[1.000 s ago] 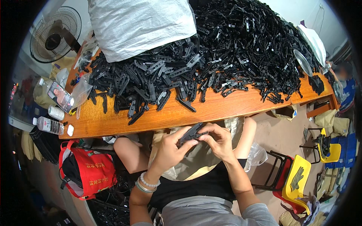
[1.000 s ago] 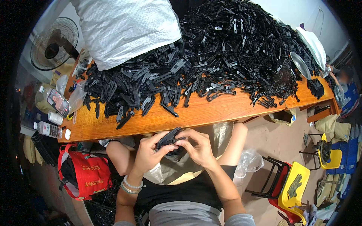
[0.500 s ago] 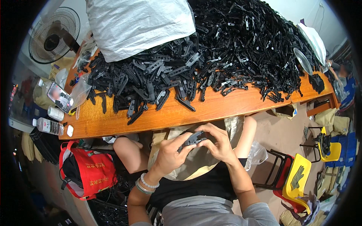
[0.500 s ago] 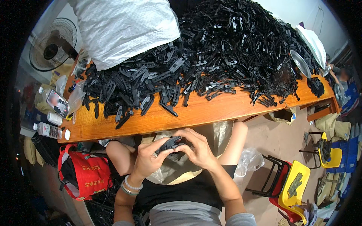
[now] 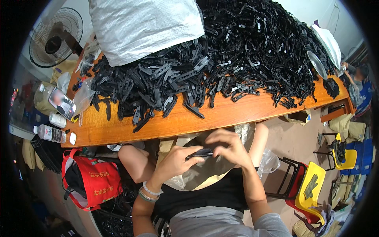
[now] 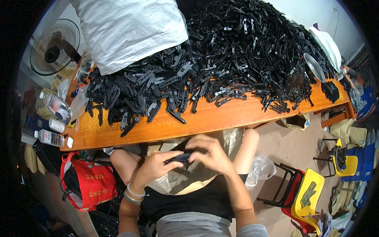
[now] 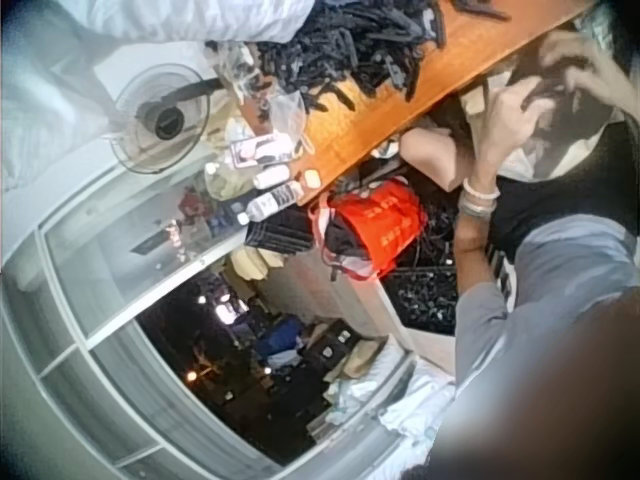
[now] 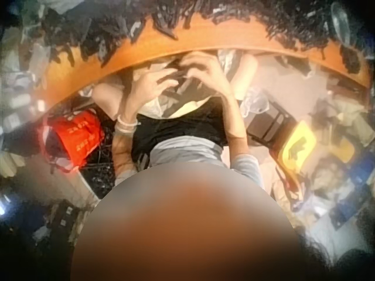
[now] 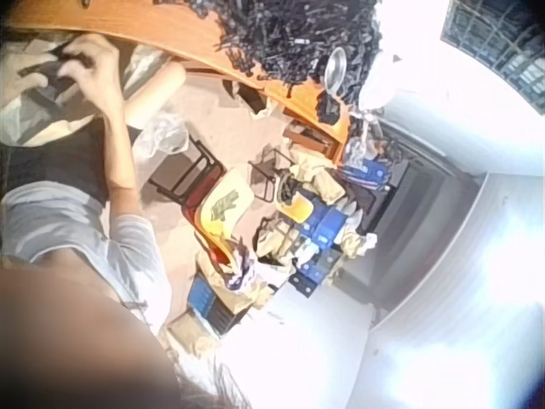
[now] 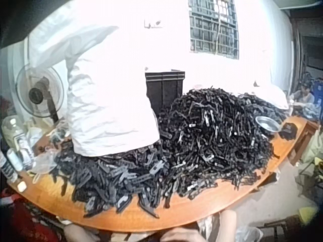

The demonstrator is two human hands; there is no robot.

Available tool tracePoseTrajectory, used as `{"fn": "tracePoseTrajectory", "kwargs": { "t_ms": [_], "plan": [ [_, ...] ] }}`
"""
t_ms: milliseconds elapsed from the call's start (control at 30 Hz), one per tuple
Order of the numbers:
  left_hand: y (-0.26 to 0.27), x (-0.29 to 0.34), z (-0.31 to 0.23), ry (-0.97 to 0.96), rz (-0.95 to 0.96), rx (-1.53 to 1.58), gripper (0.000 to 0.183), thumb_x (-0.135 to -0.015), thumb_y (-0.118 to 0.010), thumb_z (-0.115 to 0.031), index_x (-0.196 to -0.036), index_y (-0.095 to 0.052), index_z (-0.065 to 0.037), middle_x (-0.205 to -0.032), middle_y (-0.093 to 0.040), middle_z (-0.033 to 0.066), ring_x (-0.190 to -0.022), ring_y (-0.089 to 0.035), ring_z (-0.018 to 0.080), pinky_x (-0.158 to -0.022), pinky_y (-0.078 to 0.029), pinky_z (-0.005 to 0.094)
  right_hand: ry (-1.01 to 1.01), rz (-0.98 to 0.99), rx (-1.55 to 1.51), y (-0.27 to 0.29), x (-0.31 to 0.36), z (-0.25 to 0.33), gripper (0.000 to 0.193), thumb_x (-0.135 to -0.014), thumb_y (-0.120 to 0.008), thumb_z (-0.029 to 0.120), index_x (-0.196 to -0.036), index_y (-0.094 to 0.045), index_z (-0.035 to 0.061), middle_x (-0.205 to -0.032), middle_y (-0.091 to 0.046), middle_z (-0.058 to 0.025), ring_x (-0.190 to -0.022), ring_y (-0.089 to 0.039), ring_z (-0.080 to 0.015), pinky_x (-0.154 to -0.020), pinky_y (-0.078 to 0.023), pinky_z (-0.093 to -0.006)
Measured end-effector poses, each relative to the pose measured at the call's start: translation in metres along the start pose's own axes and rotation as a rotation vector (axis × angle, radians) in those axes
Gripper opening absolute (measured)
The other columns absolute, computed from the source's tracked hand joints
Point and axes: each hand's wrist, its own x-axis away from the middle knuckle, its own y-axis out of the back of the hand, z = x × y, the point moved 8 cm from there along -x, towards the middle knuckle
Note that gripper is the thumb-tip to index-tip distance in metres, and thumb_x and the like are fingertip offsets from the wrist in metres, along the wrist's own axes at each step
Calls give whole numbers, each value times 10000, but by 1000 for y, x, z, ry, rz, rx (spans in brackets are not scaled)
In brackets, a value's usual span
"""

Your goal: The person sorts small black metal parts by hand, picking them from a pile on a table and placing them into a bag.

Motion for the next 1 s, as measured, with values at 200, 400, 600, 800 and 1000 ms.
{"fn": "tracePoseTrajectory", "kwargs": {
  "t_ms": [200,400,600,800,1000],
  "plan": [
    [34,-35,-12,-175,-420,-233,212,-840,-645,-116,-994,-633,29,-795,-601,150,-671,-610,301,-610,-481,351,-5,-349,627,39,-51,-19,237,-752,-596,21,-980,-660,39,-939,-592,-131,-884,-566,-309,-748,-469,-360],
    [46,-61,1,-59,-503,-492,109,-864,-583,-63,-925,-601,26,-780,-563,169,-670,-577,336,-628,-461,385,66,-303,819,29,-62,-18,217,-742,-636,-29,-945,-650,47,-941,-556,-115,-898,-523,-294,-778,-432,-380],
    [56,-46,14,-102,-503,-321,124,-841,-540,5,-946,-605,10,-865,-576,159,-730,-597,343,-655,-478,385,235,-330,757,22,-48,-23,260,-756,-653,37,-1001,-566,50,-937,-552,-113,-909,-497,-301,-792,-375,-411],
    [45,-47,-10,-434,-554,-686,119,-757,-577,14,-875,-587,9,-912,-554,144,-845,-592,306,-650,-506,379,95,-534,465,48,-29,-25,131,-871,-523,-39,-972,-604,-22,-872,-566,-146,-808,-548,-281,-737,-441,-322],
    [61,-33,3,-436,-895,-255,134,-802,-568,76,-925,-540,31,-968,-596,168,-842,-604,286,-689,-497,332,-121,-636,54,58,-17,-60,89,-886,-600,35,-964,-622,-1,-801,-619,-24,-696,-553,-85,-646,-444,-222]
  ]
}}
